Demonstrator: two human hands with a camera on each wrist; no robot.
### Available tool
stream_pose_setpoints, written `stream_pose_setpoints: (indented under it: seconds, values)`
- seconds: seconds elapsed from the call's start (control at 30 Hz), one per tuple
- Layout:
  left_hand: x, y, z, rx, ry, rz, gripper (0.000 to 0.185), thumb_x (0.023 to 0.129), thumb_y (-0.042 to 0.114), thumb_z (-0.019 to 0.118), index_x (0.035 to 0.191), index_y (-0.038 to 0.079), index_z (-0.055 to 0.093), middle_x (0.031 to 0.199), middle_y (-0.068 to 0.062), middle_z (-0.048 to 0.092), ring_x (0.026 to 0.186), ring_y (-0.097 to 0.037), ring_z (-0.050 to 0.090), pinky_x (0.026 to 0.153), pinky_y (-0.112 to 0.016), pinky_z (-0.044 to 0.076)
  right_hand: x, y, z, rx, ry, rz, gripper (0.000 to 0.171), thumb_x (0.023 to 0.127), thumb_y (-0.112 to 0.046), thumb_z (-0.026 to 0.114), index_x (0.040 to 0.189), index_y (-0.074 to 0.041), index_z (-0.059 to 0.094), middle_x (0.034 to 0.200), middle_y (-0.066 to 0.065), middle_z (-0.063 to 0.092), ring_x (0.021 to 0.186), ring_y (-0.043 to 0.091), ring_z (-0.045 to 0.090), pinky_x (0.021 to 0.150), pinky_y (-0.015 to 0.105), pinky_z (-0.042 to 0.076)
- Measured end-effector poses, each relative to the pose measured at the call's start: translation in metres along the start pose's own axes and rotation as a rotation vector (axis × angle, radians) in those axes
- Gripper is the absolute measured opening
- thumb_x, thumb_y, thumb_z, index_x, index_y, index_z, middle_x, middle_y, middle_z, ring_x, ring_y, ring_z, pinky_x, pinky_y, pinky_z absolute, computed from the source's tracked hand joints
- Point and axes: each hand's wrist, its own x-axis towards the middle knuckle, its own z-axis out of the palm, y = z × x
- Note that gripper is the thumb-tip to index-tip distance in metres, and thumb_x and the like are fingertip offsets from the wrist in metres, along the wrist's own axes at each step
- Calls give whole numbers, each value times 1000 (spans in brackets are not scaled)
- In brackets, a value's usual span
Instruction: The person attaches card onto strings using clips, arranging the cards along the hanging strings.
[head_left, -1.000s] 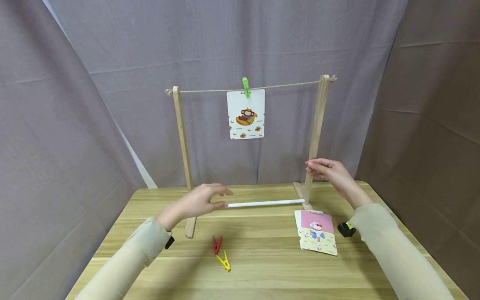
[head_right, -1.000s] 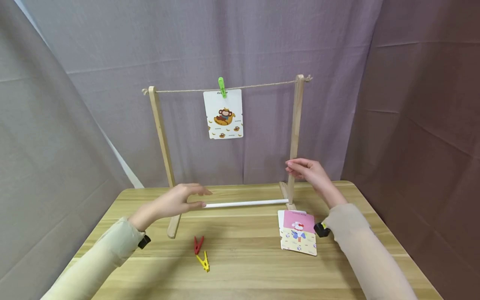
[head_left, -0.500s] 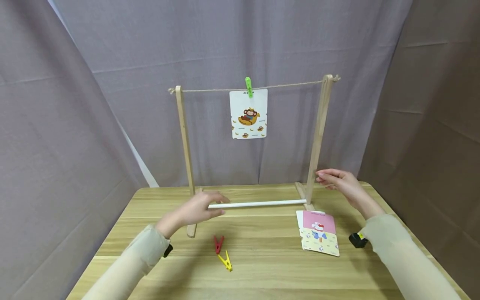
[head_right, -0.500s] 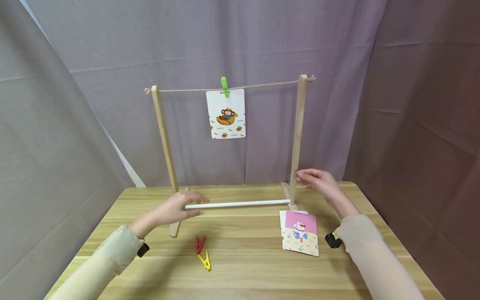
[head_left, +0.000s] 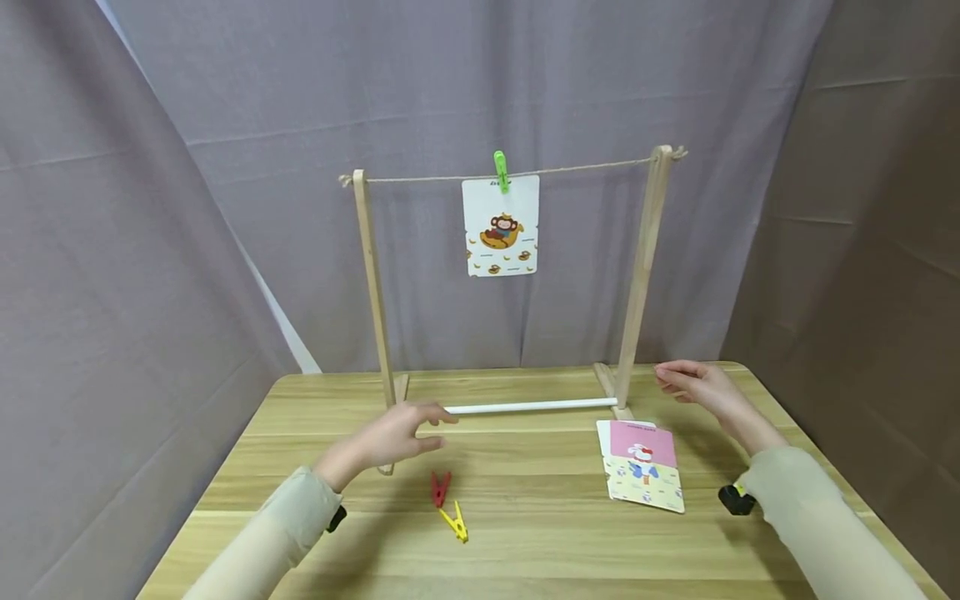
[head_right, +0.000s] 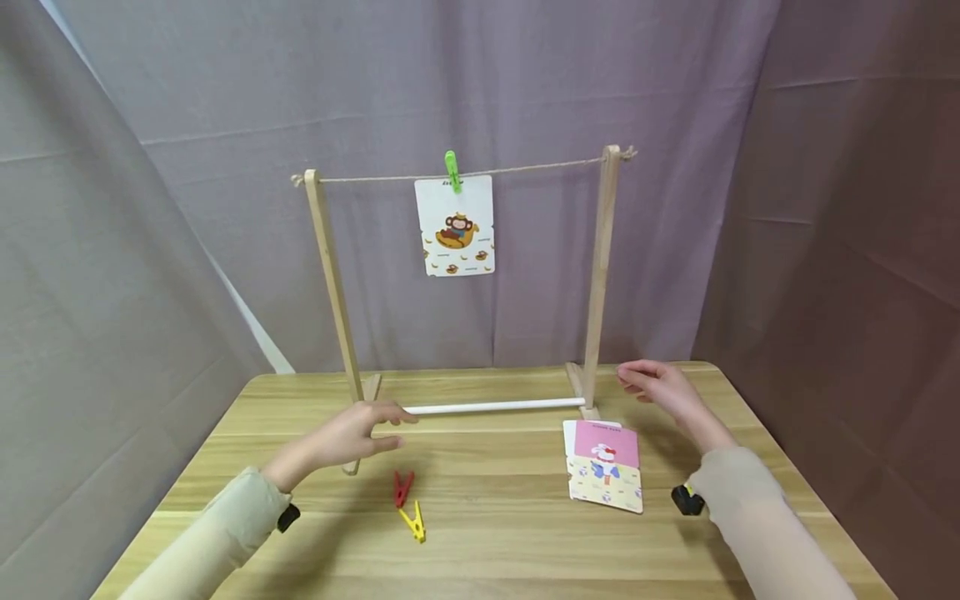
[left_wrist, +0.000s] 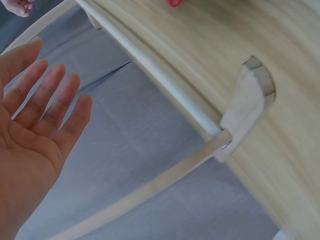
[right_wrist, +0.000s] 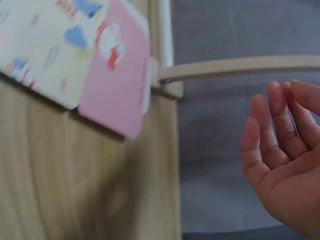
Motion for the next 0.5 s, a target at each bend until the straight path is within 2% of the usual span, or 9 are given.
stream_pose_setpoints:
  seconds: [0.07,0.3,0.5]
  values:
    - [-2,-3,3,5,-7,-9,34,97,18,69,130,8,66,124,-4,68,108,-26,64,92,-40,53,0,7,-2,-18,-4,17,55,104,-35,58,135,11,53,105,-2,71,95,11,67,81,31,55]
    - [-5,-11,10,4,-4,-22,33,96,18,70,126,5,67,124,-5,69,107,-27,66,91,-41,53,-6,20,-2,-38,-5,14,52,104,-28,57,134,14,52,111,13,71,90,7,66,81,33,56]
    - [-7,-18,17,-14,-2,-29,34,95,25,72,123,5,69,120,-6,70,103,-30,67,90,-41,54,-13,26,2,-62,-25,22,51,104,-27,58,134,14,52,119,25,67,95,16,66,81,36,56]
